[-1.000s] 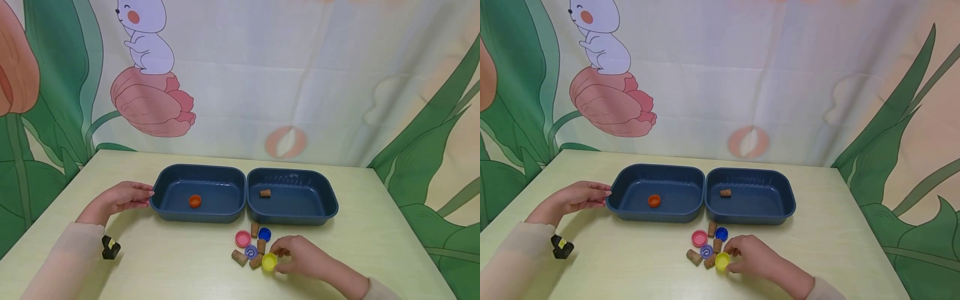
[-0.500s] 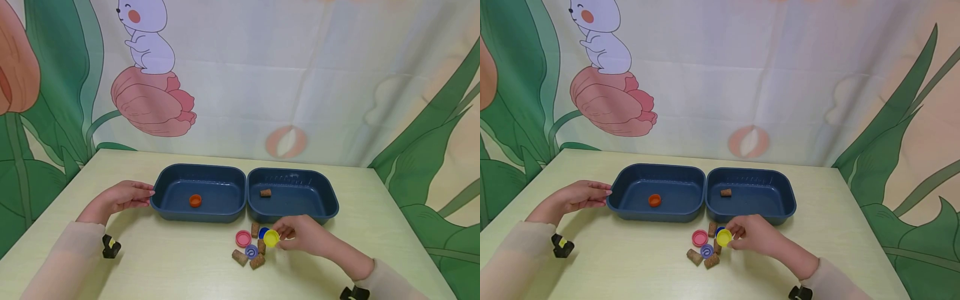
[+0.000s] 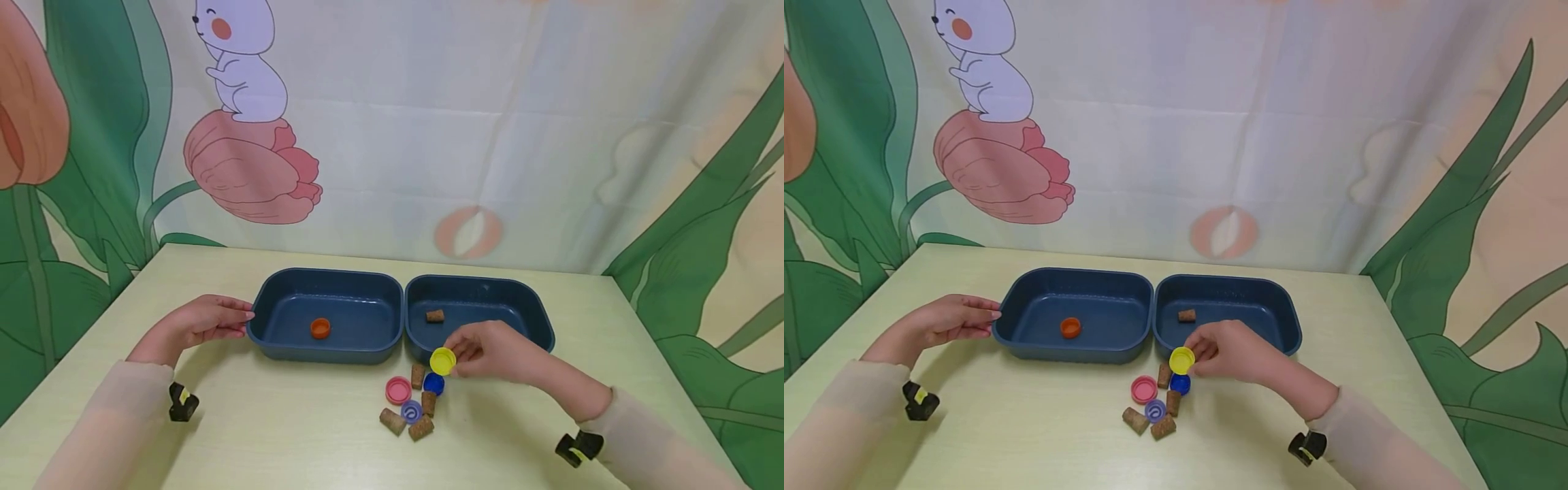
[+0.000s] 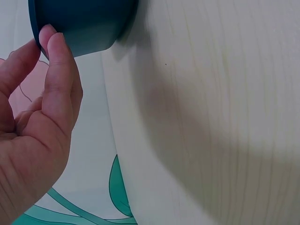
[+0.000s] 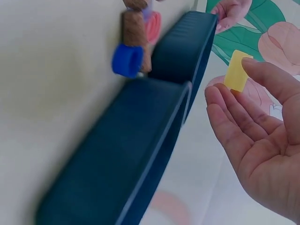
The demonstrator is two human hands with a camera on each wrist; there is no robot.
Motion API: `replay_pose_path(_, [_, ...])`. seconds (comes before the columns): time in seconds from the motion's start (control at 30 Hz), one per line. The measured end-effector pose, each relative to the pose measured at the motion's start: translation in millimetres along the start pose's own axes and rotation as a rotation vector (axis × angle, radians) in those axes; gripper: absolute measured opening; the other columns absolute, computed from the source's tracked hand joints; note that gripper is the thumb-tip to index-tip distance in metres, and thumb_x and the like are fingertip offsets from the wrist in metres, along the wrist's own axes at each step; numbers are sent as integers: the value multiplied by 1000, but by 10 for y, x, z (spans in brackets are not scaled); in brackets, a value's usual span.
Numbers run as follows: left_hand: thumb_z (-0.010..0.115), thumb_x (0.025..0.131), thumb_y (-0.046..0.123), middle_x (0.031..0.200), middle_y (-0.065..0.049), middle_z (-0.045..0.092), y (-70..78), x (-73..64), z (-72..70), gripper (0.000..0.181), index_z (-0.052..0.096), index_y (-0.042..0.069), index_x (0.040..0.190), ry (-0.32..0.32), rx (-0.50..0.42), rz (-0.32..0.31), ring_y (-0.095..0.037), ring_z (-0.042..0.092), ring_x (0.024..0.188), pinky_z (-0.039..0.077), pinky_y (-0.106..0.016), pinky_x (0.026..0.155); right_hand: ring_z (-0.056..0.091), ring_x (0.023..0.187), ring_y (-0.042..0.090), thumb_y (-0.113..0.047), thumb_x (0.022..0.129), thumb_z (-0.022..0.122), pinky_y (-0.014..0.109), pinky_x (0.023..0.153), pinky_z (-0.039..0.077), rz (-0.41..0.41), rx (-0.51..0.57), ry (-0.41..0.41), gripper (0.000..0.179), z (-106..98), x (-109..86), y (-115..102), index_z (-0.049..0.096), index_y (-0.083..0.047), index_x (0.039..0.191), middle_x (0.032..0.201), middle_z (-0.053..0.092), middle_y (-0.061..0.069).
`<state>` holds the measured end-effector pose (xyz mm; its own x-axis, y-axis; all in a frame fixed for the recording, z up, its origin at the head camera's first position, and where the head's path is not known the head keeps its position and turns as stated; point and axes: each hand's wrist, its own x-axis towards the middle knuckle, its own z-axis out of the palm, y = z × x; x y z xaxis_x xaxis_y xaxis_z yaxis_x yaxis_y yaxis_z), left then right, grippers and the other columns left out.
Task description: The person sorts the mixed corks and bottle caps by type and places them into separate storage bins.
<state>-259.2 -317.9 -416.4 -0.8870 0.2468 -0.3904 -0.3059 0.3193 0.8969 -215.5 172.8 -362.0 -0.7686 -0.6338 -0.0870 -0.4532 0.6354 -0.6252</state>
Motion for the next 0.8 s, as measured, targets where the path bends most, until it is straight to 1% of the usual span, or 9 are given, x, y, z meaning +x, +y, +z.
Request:
replay_pose_path(0.2, [53,106,11,87,10,70,11,0,10,53,34,-20,145,1,-1,-8,-3,67,79,62,-18,79,70,86,11,-15,89,79,21,79,61,6,-7,20,27,-141,93,-32,72,0,111,102,78,9])
replay_pose_path(0.47, [54,105,11,87,10,70,16,-3,10,53,35,-19,145,11,-2,-14,-3,67,79,62,-18,79,71,89,14,-14,90,77,26,81,63,62,-9,17,29,-351,241,-139,70,0,114,103,77,10])
replay_pose_path(0.57, [54,105,11,87,10,70,6,2,1,55,33,-20,145,7,-3,-10,-3,67,79,62,-18,79,73,91,16,-13,91,76,29,82,63,56,-12,9,31,-433,321,-175,69,1,117,105,78,12])
replay_pose_path(0.8, [52,106,11,87,11,70,-15,20,-6,52,35,-19,145,2,-10,-6,-3,67,80,62,-19,79,72,97,22,-9,93,73,33,89,63,-1,12,6,31,-603,505,-257,67,5,120,110,76,18])
